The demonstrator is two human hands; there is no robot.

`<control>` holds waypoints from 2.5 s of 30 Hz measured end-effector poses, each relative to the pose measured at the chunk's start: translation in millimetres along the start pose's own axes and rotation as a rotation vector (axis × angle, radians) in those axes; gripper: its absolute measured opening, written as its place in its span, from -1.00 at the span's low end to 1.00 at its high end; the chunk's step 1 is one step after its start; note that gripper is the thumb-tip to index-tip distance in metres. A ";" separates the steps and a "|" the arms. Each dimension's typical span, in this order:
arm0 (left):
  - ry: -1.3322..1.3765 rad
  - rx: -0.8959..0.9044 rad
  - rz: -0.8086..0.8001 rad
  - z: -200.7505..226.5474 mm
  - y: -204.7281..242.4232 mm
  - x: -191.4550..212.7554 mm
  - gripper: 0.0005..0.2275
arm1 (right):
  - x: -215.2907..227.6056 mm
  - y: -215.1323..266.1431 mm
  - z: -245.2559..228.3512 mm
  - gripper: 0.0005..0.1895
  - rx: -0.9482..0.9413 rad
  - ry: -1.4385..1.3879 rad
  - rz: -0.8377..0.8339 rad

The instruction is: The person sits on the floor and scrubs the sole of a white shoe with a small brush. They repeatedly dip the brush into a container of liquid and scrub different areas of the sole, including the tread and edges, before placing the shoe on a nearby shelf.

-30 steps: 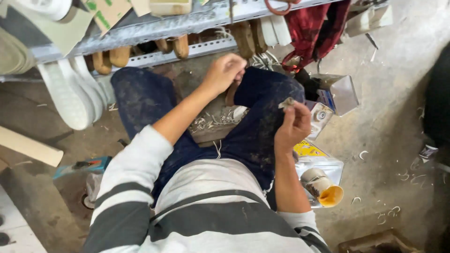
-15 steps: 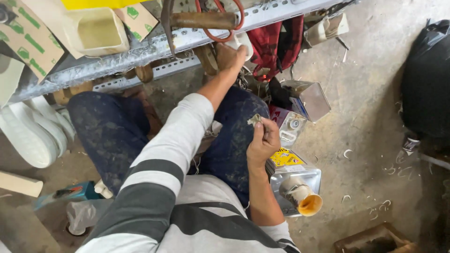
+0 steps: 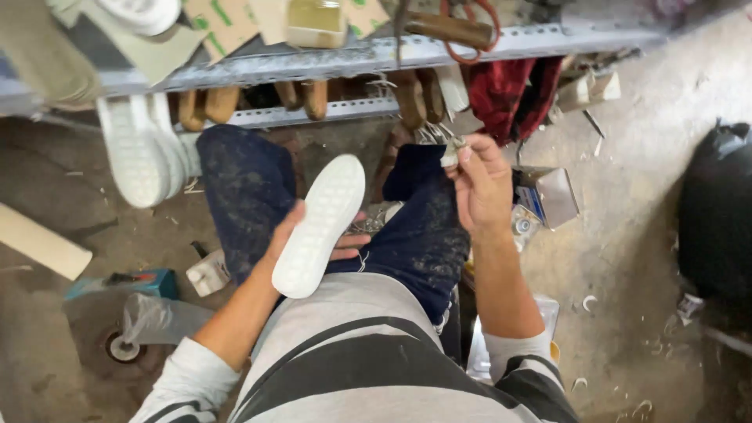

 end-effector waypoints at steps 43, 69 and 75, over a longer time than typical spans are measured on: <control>0.015 -0.594 0.206 134.9 68.3 -15.5 -0.31 | -226.1 -155.7 -5.3 -0.94 0.737 2.013 -0.661; -0.646 -0.800 -0.003 84.2 101.3 -135.7 -0.32 | -293.1 59.7 -114.2 -0.84 1.346 1.290 -0.577; -0.745 -0.865 -0.033 83.7 105.2 -141.3 -0.33 | -292.0 77.0 -106.0 -0.89 1.195 1.326 -0.674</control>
Point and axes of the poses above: each hand's wrist, its own y-axis away from the middle knuckle, its own x-axis out of the back of the hand, z = x × y, the point moved 7 cm from there along -y, towards the middle knuckle, and after that the axes turned 2 degrees about y, right-handed, at the moved point
